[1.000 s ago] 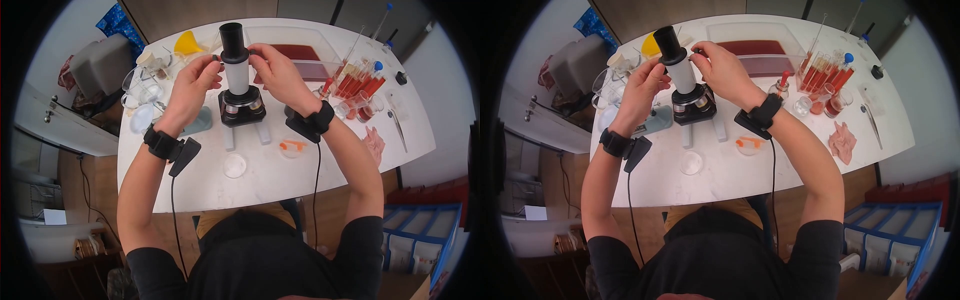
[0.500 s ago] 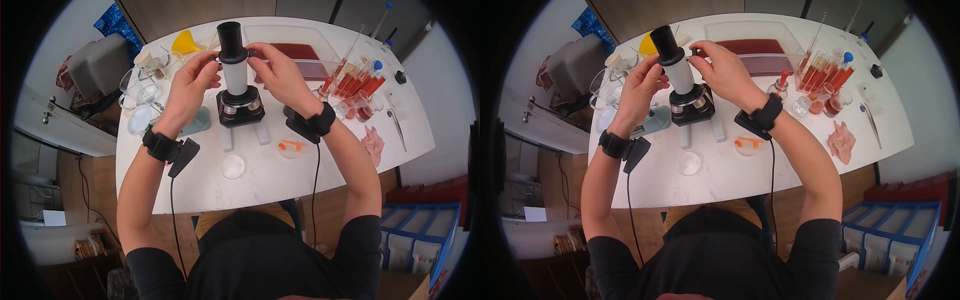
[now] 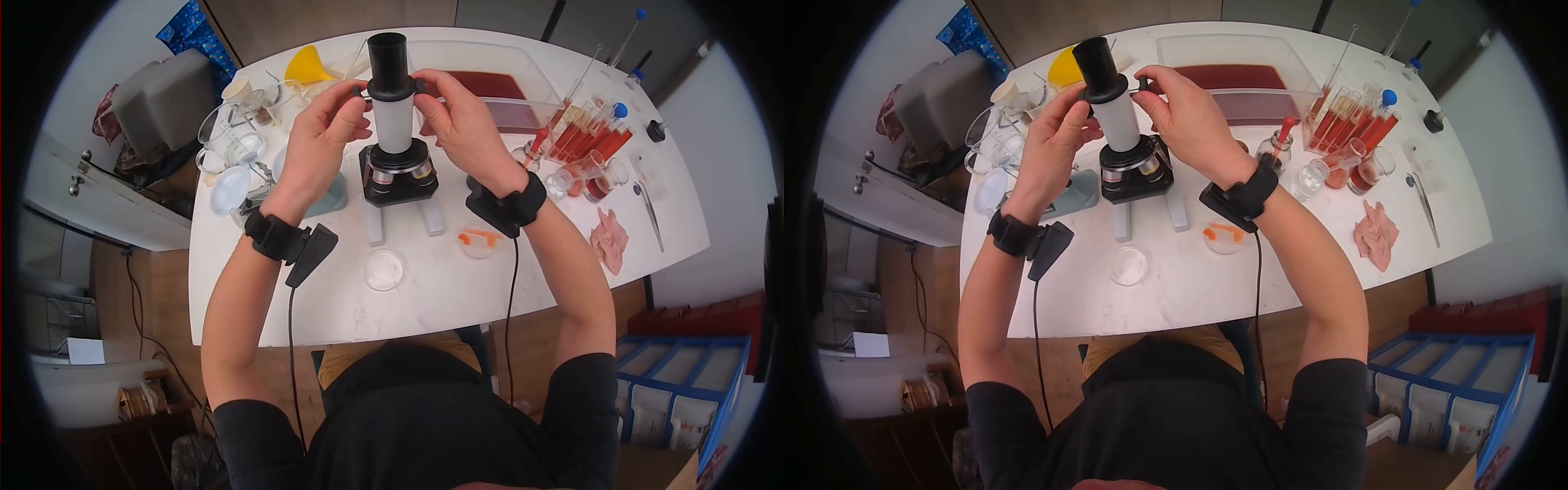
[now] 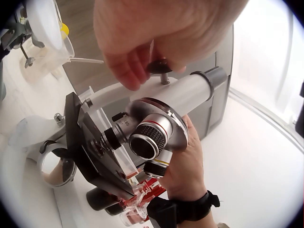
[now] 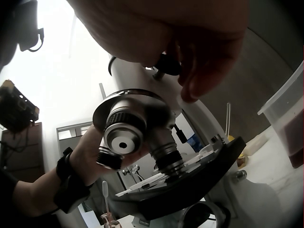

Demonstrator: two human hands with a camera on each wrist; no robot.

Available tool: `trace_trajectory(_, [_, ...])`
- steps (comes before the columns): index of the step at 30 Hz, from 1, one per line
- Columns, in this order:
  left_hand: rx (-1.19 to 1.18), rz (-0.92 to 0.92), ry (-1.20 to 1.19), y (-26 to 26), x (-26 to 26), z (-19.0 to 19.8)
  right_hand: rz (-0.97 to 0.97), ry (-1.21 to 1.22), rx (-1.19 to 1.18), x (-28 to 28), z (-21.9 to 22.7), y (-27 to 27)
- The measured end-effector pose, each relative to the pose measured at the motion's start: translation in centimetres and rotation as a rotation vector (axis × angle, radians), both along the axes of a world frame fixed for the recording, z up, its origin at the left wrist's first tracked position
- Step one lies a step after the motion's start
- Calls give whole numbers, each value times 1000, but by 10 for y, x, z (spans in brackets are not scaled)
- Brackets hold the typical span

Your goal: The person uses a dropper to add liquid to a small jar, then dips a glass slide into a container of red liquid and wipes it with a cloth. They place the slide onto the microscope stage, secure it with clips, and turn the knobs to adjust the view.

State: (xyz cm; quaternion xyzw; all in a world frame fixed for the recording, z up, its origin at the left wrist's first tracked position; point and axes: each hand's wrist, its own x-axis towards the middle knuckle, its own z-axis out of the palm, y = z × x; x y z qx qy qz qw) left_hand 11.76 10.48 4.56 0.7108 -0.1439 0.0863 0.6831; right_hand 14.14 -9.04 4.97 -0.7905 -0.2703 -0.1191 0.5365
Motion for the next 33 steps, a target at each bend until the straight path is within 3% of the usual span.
trace_trajectory(6, [-141,3,-8,-6,0,-6,-21,88,54,-6,5,3])
trace_trajectory(15, [-144,31,-82,-10,-7,-4,27,200,202,-14,8,2])
trace_trajectory(26, [-6,59,-166,-2,-4,-10,-78,32,65,-12,1,1])
trace_trajectory(30, [42,69,-186,0,-5,-9,-106,-153,-18,-13,6,0])
trace_trajectory(33, [59,84,-188,-1,-8,-10,-83,-102,9,-13,5,0])
